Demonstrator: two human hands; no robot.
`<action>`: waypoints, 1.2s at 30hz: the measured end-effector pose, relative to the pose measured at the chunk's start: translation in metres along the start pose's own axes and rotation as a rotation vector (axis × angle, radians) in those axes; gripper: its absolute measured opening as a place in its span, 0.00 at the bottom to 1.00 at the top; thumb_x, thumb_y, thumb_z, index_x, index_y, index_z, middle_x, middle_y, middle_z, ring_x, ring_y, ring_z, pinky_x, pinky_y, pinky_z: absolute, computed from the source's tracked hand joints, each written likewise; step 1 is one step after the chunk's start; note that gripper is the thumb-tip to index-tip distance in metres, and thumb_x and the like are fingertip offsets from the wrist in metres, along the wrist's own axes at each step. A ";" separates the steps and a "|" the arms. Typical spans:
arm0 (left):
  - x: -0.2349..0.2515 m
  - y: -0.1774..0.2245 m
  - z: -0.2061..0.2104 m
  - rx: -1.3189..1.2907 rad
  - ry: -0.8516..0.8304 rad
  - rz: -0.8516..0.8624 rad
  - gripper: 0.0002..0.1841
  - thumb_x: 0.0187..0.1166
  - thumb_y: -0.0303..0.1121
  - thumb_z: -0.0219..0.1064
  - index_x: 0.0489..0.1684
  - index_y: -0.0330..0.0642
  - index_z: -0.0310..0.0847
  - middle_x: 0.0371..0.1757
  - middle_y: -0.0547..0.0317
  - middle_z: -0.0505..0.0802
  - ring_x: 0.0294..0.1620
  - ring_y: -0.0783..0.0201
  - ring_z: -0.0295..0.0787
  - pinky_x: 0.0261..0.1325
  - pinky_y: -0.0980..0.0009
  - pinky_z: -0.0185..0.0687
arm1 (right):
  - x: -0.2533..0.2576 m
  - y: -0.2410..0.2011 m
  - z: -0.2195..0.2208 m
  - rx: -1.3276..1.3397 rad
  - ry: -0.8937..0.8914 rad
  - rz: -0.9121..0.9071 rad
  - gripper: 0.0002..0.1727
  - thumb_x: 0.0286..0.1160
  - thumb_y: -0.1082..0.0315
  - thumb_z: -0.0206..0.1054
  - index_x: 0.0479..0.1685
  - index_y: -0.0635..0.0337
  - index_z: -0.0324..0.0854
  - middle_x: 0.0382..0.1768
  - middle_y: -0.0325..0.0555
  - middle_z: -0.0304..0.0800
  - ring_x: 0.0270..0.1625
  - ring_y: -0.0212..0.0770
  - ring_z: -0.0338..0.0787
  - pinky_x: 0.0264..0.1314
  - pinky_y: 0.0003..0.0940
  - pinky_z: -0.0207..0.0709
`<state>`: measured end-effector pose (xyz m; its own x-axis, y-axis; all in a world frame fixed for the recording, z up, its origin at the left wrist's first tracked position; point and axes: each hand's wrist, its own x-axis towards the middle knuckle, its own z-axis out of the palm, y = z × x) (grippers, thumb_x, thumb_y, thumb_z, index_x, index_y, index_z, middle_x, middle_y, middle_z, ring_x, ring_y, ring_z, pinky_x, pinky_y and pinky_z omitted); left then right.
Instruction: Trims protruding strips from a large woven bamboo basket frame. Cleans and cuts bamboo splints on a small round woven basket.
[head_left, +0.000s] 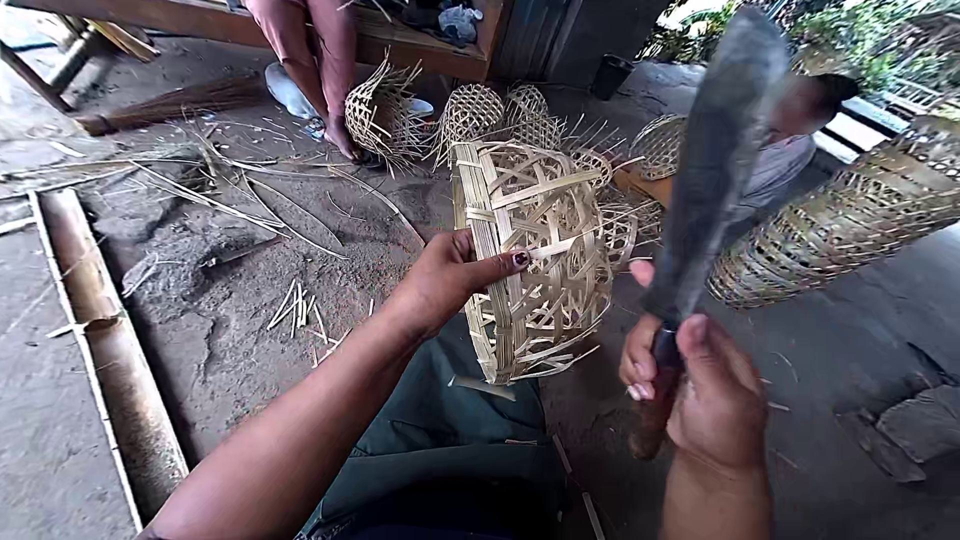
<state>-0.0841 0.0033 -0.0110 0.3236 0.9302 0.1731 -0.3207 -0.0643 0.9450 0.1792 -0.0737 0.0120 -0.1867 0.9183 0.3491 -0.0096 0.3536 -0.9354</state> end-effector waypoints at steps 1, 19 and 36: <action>0.000 0.000 0.006 0.024 -0.006 0.013 0.08 0.83 0.29 0.68 0.51 0.35 0.86 0.40 0.53 0.96 0.37 0.65 0.94 0.45 0.69 0.93 | 0.002 0.002 0.005 -0.019 -0.030 0.004 0.31 0.92 0.45 0.50 0.84 0.55 0.70 0.25 0.34 0.79 0.19 0.27 0.74 0.21 0.21 0.74; 0.018 -0.012 0.030 0.201 0.042 0.113 0.11 0.79 0.35 0.74 0.47 0.35 0.86 0.36 0.53 0.97 0.36 0.61 0.96 0.45 0.63 0.95 | 0.018 0.009 0.009 -0.310 0.036 0.026 0.27 0.92 0.61 0.54 0.89 0.48 0.67 0.24 0.39 0.77 0.20 0.31 0.75 0.21 0.22 0.73; 0.004 0.024 -0.012 0.211 -0.161 -0.020 0.06 0.81 0.26 0.69 0.49 0.34 0.86 0.36 0.54 0.95 0.33 0.67 0.93 0.40 0.71 0.91 | 0.014 0.014 -0.035 -1.343 0.372 -0.136 0.29 0.94 0.56 0.50 0.93 0.43 0.60 0.45 0.73 0.88 0.37 0.70 0.89 0.37 0.71 0.78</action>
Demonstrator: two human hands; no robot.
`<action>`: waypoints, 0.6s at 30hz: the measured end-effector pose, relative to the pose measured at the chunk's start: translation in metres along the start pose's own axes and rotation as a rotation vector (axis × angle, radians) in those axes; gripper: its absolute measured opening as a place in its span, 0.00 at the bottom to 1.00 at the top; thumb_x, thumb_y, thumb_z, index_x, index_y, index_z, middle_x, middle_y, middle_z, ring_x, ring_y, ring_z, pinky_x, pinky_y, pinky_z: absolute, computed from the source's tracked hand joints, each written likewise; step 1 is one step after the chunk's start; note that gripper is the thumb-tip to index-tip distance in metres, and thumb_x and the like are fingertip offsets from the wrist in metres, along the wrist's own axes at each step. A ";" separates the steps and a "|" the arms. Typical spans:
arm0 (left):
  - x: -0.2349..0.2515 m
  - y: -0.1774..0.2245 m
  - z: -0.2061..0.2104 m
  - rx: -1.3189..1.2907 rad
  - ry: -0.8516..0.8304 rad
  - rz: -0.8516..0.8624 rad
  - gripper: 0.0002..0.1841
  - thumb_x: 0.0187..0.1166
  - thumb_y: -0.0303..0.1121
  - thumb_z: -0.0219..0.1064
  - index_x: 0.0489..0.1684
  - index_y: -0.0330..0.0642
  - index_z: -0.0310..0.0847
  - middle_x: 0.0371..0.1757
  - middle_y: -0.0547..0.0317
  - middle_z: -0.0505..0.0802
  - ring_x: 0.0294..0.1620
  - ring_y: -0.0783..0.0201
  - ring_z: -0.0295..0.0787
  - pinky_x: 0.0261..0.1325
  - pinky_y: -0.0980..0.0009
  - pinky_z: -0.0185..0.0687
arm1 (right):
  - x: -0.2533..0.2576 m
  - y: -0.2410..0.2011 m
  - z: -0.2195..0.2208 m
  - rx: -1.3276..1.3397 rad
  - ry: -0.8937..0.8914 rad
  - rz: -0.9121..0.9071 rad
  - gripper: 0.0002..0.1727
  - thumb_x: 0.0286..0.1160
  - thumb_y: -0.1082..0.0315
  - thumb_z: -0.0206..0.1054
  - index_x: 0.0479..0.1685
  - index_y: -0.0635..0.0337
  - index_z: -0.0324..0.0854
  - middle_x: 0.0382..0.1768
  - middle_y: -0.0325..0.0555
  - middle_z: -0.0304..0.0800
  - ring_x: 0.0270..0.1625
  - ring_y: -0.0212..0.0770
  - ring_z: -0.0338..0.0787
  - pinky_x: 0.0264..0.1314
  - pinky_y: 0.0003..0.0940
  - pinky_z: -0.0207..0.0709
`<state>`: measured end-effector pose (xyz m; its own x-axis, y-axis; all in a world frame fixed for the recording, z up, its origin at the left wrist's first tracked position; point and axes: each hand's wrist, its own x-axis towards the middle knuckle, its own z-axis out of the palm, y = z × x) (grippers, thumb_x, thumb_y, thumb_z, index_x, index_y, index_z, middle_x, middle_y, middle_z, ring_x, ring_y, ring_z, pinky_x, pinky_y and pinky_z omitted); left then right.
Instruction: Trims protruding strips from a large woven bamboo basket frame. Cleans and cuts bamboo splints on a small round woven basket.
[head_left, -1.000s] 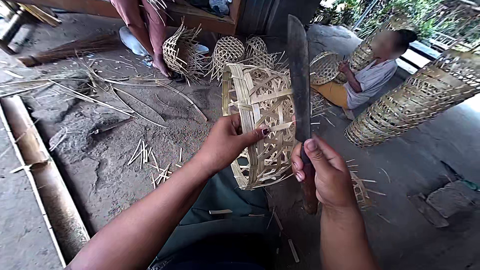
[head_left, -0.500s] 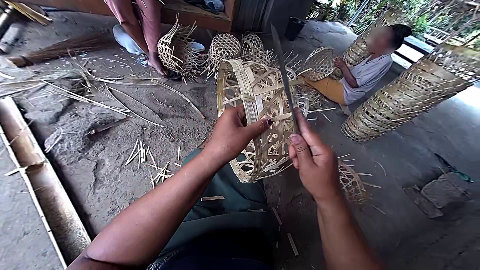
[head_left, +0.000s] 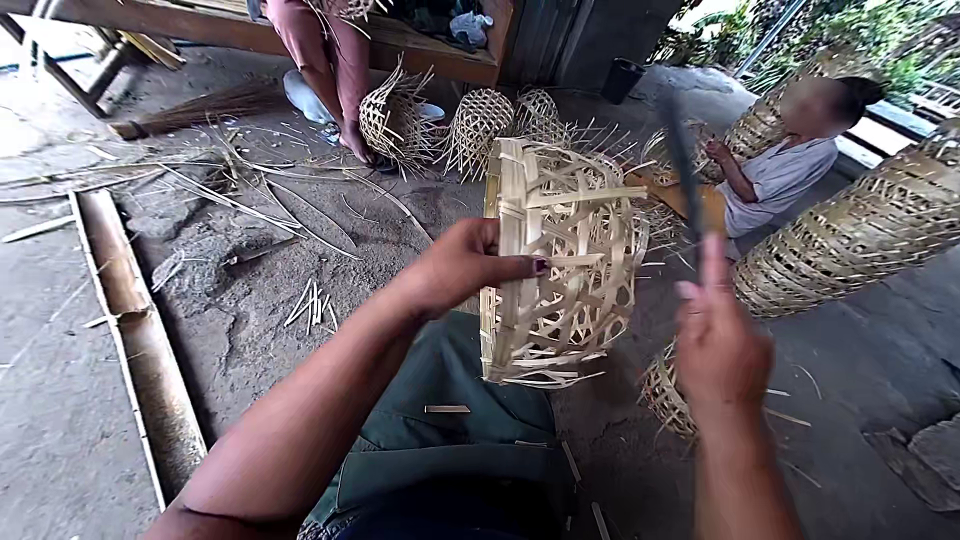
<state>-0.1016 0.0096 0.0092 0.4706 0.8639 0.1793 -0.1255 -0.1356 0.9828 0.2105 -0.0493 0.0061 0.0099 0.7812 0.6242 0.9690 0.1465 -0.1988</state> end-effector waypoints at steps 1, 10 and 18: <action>-0.007 -0.003 -0.018 -0.046 -0.016 -0.013 0.06 0.81 0.24 0.67 0.49 0.35 0.86 0.37 0.55 0.95 0.34 0.69 0.92 0.40 0.73 0.90 | 0.006 0.022 -0.014 0.067 -0.009 0.163 0.32 0.95 0.56 0.46 0.96 0.47 0.51 0.54 0.75 0.86 0.43 0.70 0.89 0.46 0.72 0.77; 0.006 -0.018 -0.012 0.129 0.253 -0.040 0.06 0.66 0.27 0.78 0.34 0.36 0.88 0.25 0.55 0.93 0.22 0.66 0.90 0.27 0.66 0.89 | -0.011 -0.008 0.017 1.131 -0.170 0.403 0.31 0.92 0.46 0.48 0.91 0.39 0.53 0.25 0.30 0.77 0.19 0.28 0.77 0.20 0.23 0.76; -0.005 -0.024 0.018 0.632 0.521 -0.027 0.14 0.62 0.41 0.82 0.23 0.46 0.81 0.15 0.63 0.87 0.14 0.67 0.84 0.19 0.61 0.81 | -0.010 -0.054 0.059 1.133 -0.090 0.403 0.57 0.60 0.62 0.85 0.93 0.44 0.51 0.26 0.36 0.73 0.19 0.30 0.75 0.19 0.23 0.75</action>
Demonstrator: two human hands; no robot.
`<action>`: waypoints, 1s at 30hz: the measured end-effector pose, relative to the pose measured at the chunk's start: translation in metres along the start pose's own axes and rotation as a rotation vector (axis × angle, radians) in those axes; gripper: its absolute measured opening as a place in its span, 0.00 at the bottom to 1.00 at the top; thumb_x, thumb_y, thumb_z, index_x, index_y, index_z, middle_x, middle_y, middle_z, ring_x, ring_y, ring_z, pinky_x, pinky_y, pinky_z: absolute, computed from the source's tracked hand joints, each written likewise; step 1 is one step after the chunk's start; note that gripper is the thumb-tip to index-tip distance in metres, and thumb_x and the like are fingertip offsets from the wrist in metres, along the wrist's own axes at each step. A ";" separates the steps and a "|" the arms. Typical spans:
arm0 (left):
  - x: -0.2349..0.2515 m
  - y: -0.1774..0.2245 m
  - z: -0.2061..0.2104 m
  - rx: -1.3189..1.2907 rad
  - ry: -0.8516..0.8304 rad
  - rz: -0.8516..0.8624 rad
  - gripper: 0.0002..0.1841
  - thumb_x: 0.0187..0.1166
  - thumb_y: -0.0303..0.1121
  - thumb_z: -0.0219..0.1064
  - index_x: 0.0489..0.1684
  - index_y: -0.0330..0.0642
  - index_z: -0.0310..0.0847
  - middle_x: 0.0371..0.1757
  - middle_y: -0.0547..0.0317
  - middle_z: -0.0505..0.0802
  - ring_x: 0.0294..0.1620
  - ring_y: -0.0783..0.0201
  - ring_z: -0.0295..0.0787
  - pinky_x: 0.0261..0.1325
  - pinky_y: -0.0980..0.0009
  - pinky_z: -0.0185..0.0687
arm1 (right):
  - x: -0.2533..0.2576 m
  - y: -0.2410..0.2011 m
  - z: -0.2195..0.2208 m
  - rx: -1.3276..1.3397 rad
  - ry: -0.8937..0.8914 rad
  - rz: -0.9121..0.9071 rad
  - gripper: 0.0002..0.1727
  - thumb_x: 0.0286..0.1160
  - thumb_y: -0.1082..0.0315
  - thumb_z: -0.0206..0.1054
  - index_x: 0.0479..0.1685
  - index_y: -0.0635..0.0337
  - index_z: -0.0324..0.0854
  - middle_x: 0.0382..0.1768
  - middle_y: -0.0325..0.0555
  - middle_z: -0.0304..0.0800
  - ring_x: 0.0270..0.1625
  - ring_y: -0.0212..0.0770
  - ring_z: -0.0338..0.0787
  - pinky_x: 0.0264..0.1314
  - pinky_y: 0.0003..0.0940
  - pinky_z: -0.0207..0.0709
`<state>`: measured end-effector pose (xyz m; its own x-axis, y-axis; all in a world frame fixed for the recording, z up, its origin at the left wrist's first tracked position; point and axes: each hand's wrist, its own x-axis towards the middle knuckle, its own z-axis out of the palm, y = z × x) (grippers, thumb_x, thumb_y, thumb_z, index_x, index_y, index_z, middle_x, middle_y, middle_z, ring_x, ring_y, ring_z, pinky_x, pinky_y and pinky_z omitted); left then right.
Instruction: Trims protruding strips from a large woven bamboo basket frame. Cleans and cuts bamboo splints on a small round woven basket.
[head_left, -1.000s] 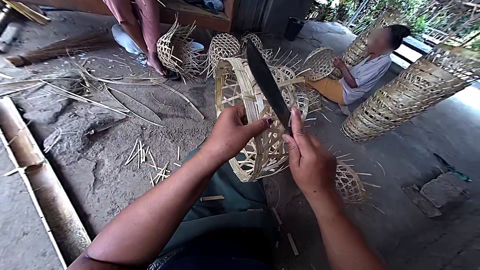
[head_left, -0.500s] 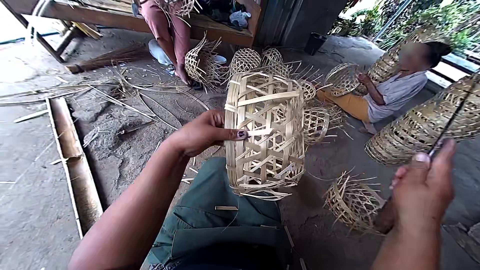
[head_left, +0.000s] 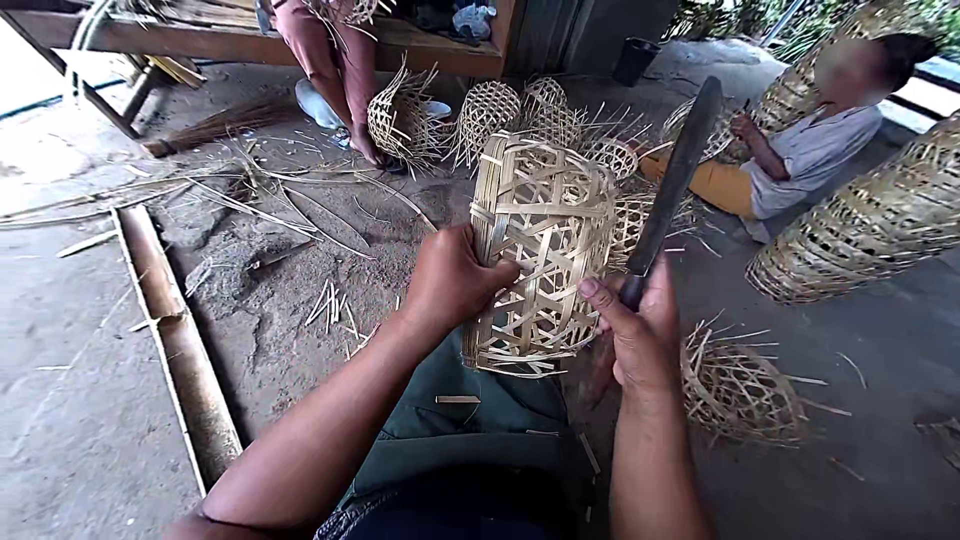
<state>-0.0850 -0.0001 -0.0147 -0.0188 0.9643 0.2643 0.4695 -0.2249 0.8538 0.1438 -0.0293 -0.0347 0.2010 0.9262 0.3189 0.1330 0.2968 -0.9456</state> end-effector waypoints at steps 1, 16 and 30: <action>-0.002 0.000 0.001 0.031 0.023 -0.005 0.15 0.62 0.41 0.82 0.23 0.47 0.80 0.15 0.63 0.86 0.14 0.67 0.83 0.20 0.60 0.80 | -0.001 0.001 0.000 0.017 -0.013 0.011 0.56 0.60 0.63 0.85 0.92 0.46 0.51 0.25 0.35 0.73 0.19 0.30 0.76 0.19 0.22 0.76; 0.019 0.016 -0.054 -0.643 -0.409 0.004 0.12 0.89 0.34 0.61 0.61 0.39 0.84 0.41 0.55 0.96 0.39 0.65 0.95 0.46 0.67 0.94 | -0.003 0.007 -0.005 0.159 -0.238 0.116 0.37 0.66 0.73 0.77 0.79 0.50 0.70 0.22 0.36 0.76 0.15 0.27 0.73 0.18 0.20 0.75; 0.000 0.007 -0.020 -0.909 -0.283 -0.133 0.09 0.86 0.29 0.63 0.54 0.37 0.87 0.43 0.51 0.94 0.38 0.65 0.92 0.43 0.67 0.91 | -0.013 -0.025 -0.016 0.219 -0.292 -0.057 0.37 0.91 0.38 0.40 0.89 0.51 0.63 0.22 0.35 0.77 0.17 0.32 0.75 0.19 0.26 0.76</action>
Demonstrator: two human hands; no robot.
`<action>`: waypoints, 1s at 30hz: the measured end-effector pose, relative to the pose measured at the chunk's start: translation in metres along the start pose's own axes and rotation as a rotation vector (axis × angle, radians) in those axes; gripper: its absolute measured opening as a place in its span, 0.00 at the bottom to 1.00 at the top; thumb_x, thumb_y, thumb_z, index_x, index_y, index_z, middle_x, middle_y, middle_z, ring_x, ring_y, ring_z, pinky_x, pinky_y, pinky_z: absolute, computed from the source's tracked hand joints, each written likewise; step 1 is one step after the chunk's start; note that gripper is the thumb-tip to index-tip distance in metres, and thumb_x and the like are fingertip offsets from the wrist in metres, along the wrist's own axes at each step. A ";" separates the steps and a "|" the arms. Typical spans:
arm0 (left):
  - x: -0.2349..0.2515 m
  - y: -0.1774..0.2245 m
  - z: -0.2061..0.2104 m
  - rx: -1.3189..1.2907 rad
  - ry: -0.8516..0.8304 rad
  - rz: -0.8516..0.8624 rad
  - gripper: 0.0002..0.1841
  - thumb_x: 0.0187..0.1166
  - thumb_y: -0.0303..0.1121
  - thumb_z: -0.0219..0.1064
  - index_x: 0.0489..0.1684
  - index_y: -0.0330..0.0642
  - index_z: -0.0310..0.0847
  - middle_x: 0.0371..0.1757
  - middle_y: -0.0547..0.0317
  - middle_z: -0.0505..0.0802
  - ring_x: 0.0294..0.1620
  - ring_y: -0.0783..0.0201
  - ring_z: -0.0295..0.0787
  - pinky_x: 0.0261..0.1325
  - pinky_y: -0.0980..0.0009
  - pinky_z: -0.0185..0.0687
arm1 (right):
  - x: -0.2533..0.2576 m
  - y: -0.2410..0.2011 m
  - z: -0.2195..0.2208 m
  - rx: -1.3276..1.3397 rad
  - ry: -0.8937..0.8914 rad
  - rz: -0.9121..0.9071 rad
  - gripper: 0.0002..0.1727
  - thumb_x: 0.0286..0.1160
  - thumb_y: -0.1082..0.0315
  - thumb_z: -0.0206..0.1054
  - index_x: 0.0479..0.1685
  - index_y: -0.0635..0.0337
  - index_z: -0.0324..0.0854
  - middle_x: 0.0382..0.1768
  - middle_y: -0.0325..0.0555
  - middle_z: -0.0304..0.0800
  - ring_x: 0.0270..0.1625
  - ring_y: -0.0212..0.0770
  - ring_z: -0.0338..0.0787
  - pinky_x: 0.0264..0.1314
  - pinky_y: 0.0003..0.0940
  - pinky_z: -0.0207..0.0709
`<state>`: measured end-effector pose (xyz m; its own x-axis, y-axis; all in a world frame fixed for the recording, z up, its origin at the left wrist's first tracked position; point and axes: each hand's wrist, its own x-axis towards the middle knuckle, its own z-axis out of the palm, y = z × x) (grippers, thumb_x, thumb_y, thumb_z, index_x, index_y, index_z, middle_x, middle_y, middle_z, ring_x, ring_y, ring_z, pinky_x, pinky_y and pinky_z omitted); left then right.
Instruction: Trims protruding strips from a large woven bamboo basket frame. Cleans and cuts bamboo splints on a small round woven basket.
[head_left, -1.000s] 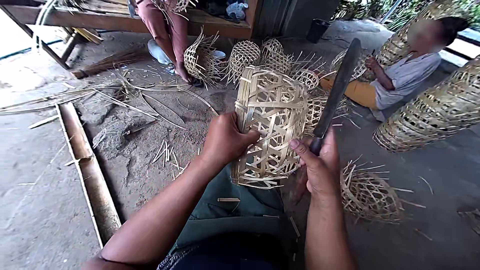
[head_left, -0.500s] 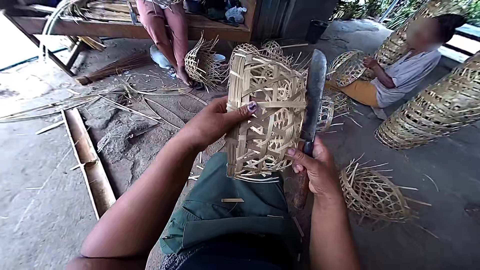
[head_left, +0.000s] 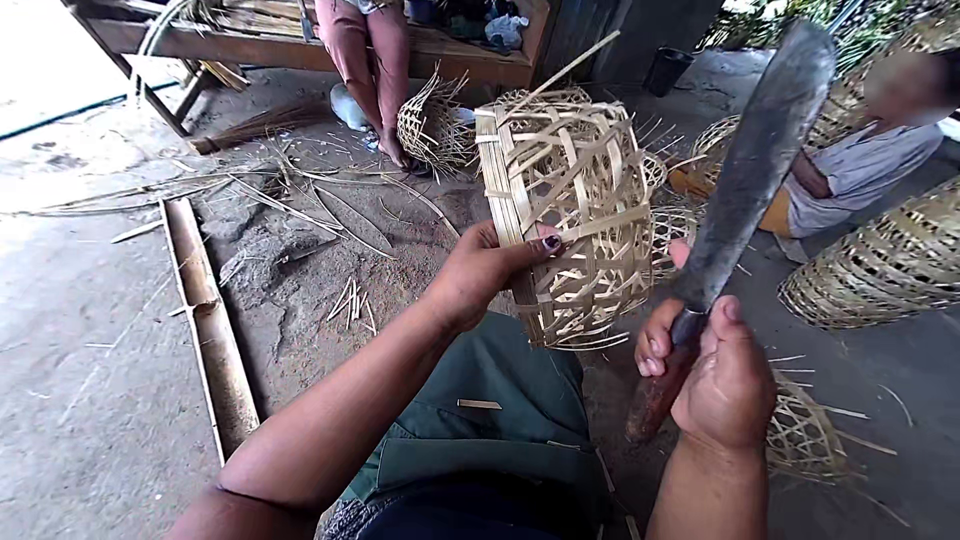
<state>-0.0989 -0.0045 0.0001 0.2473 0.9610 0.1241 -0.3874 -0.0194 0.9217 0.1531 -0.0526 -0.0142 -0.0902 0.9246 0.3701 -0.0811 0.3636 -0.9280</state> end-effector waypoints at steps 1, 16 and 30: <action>-0.002 -0.008 0.001 -0.006 -0.003 -0.011 0.09 0.86 0.29 0.63 0.54 0.37 0.87 0.43 0.51 0.94 0.38 0.64 0.92 0.44 0.67 0.91 | -0.002 -0.001 0.001 -0.013 -0.014 -0.009 0.35 0.92 0.41 0.42 0.87 0.53 0.65 0.23 0.36 0.78 0.17 0.32 0.76 0.19 0.26 0.77; -0.012 -0.030 0.021 0.095 0.052 0.141 0.08 0.86 0.31 0.65 0.51 0.36 0.85 0.39 0.53 0.95 0.35 0.65 0.93 0.41 0.70 0.92 | 0.005 -0.016 0.008 -0.094 -0.175 0.112 0.26 0.95 0.53 0.47 0.81 0.55 0.74 0.24 0.41 0.82 0.19 0.30 0.79 0.21 0.20 0.76; -0.009 -0.042 0.028 0.179 0.056 0.198 0.09 0.84 0.35 0.68 0.49 0.38 0.85 0.36 0.53 0.95 0.33 0.63 0.93 0.37 0.67 0.91 | 0.009 -0.021 0.002 0.042 -0.206 0.151 0.21 0.93 0.51 0.51 0.67 0.54 0.80 0.23 0.42 0.79 0.18 0.30 0.77 0.20 0.20 0.74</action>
<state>-0.0599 -0.0197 -0.0291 0.1310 0.9473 0.2923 -0.2588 -0.2520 0.9325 0.1518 -0.0523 0.0085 -0.3046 0.9239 0.2318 -0.0919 0.2137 -0.9726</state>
